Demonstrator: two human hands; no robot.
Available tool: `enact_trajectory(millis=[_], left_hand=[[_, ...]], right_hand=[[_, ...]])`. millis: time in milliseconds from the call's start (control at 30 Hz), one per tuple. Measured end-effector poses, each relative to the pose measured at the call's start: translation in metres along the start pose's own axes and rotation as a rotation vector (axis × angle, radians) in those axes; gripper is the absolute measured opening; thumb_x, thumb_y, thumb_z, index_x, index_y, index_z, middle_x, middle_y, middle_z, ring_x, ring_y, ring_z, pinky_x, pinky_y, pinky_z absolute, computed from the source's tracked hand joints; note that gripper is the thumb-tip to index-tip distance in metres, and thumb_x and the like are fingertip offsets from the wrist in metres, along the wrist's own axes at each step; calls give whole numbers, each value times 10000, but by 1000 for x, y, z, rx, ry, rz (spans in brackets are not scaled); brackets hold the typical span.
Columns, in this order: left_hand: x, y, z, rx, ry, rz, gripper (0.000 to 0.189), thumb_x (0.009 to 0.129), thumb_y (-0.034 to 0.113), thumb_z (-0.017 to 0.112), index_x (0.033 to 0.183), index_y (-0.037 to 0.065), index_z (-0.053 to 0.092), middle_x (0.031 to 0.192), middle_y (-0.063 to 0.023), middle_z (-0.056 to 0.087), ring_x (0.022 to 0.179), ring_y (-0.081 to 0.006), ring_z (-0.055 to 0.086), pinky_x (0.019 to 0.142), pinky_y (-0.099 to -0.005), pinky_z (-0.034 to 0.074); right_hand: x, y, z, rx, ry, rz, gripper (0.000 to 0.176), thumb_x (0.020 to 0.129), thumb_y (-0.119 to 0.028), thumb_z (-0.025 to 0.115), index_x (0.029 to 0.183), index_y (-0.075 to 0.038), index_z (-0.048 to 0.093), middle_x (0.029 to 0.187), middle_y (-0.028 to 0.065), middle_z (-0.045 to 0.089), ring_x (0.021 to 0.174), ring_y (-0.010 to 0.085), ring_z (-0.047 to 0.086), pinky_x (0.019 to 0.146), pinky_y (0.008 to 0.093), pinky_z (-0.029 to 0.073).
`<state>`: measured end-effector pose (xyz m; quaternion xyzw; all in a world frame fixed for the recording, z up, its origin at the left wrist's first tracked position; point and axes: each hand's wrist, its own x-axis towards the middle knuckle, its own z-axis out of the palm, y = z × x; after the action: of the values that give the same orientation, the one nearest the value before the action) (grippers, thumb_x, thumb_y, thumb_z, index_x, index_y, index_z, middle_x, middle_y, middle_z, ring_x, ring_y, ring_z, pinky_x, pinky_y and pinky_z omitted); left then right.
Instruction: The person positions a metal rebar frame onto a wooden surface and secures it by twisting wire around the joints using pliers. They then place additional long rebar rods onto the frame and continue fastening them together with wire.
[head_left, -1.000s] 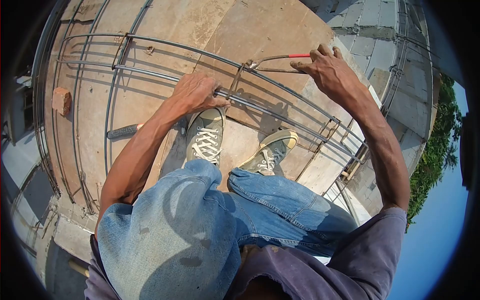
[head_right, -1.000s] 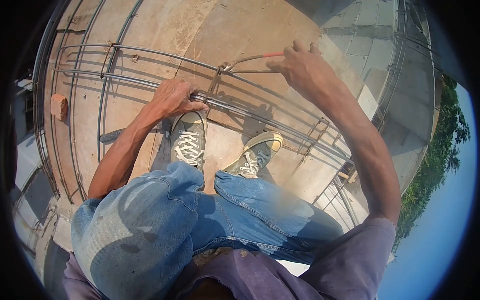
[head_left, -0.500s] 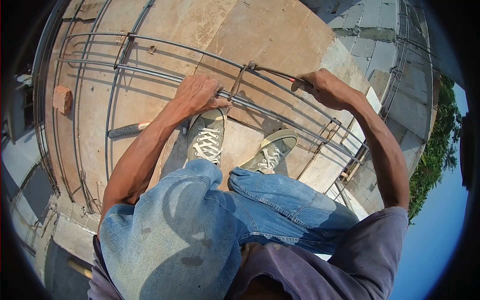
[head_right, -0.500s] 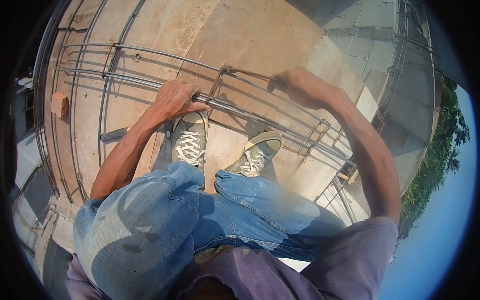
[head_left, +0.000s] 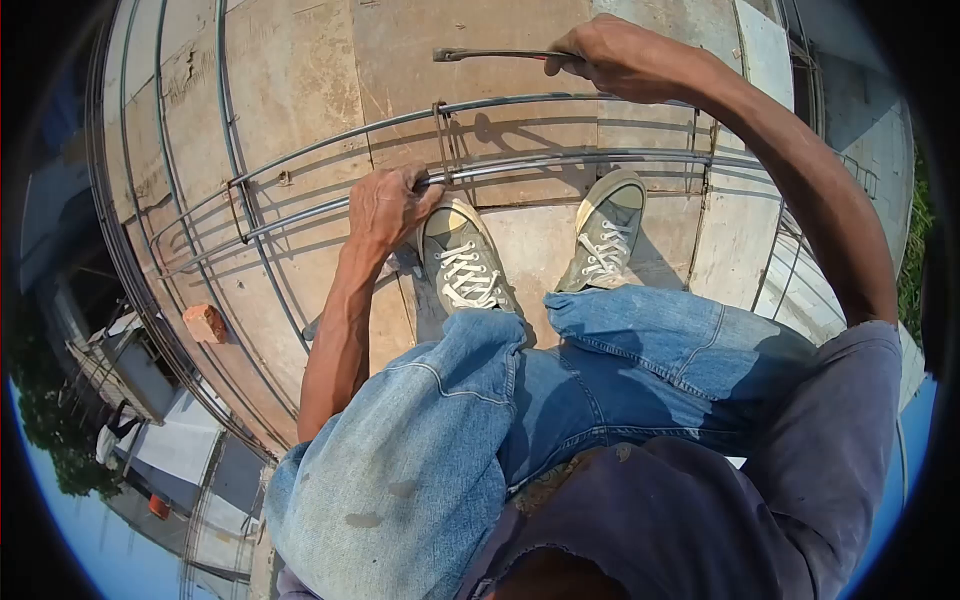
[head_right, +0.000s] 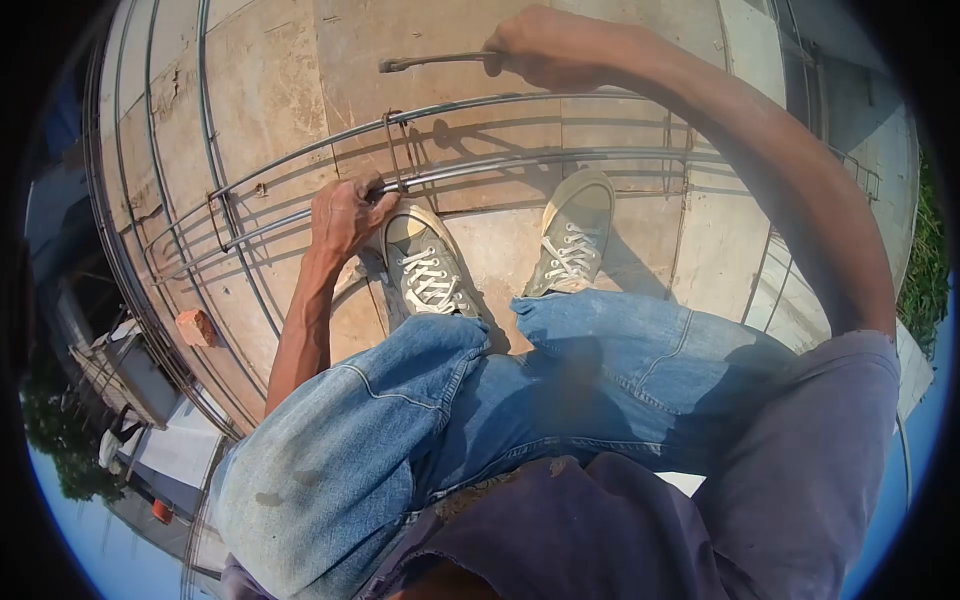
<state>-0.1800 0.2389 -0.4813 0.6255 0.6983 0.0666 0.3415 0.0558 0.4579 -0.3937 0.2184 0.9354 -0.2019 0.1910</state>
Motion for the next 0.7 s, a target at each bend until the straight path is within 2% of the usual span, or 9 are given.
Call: enact_trajectory(millis=[100,167,233,267,367,433,500,567,700], left_hand=[[0,5,-16,-62,-45,-12,242,809,264,733,882,37,698,654,-150,636,574,-250,596,559,-378,459],[2,15,-34,-82,-101,-35,222,810,216,734,931,35,692,624,-147,614,559,-229,576,557,-369,457],[3,27,-51,-205,-71,-67,417,783,174,765,1169,99,627,591,-118,599,528,-256,578,539,-388,446],[7,34,-62,-193,-72,-66,417,783,174,765,1169,99,627,591,-118,599,528,-256,578,539,-388,446],[16,46,-89,-107,-69,-166,707,735,106,797,1366,132,479,754,-139,642,675,-261,626,626,-391,496],[28,47,-101,35,170,121,855,677,86,829,1423,140,414,991,-170,633,909,-284,633,769,-400,536],[40,51,-111,-10,220,57,876,649,42,814,1424,119,414,1153,-165,551,764,-218,591,669,-350,532],[49,51,-114,55,369,159,923,639,42,811,1451,109,376,1193,-188,535,862,-233,601,744,-342,548],[58,54,-117,142,279,103,945,634,36,806,1467,102,364,1235,-207,515,919,-245,599,789,-341,555]], right_hand=[[-31,-23,-13,409,178,278,317,1002,-254,499,1159,-26,653,661,78,573,630,144,597,604,297,527],[-50,-12,-12,760,50,279,375,998,-349,498,1150,-35,636,646,45,560,606,126,587,589,276,531],[-74,-20,-18,930,-17,175,359,1002,-343,501,1126,-38,645,664,37,579,600,120,595,566,266,527],[-85,-23,-29,1015,-232,278,374,973,-321,476,1162,-36,628,714,62,577,628,170,628,657,313,556],[-109,-31,-27,1166,-512,135,318,983,-256,466,1152,-37,624,698,65,605,656,155,623,587,298,502],[-119,-43,-13,1155,-556,181,358,1016,-326,484,1047,-10,650,734,54,651,648,122,617,583,254,464],[-122,-56,11,1129,-515,226,394,1032,-356,445,1040,0,616,760,66,663,688,135,633,603,268,462],[-124,-75,48,1489,-296,301,348,1026,-322,406,1086,-22,573,783,85,655,712,153,643,684,322,497],[-101,-121,99,2126,103,342,374,1035,-378,424,1120,-19,483,711,42,509,764,219,671,719,364,560]])
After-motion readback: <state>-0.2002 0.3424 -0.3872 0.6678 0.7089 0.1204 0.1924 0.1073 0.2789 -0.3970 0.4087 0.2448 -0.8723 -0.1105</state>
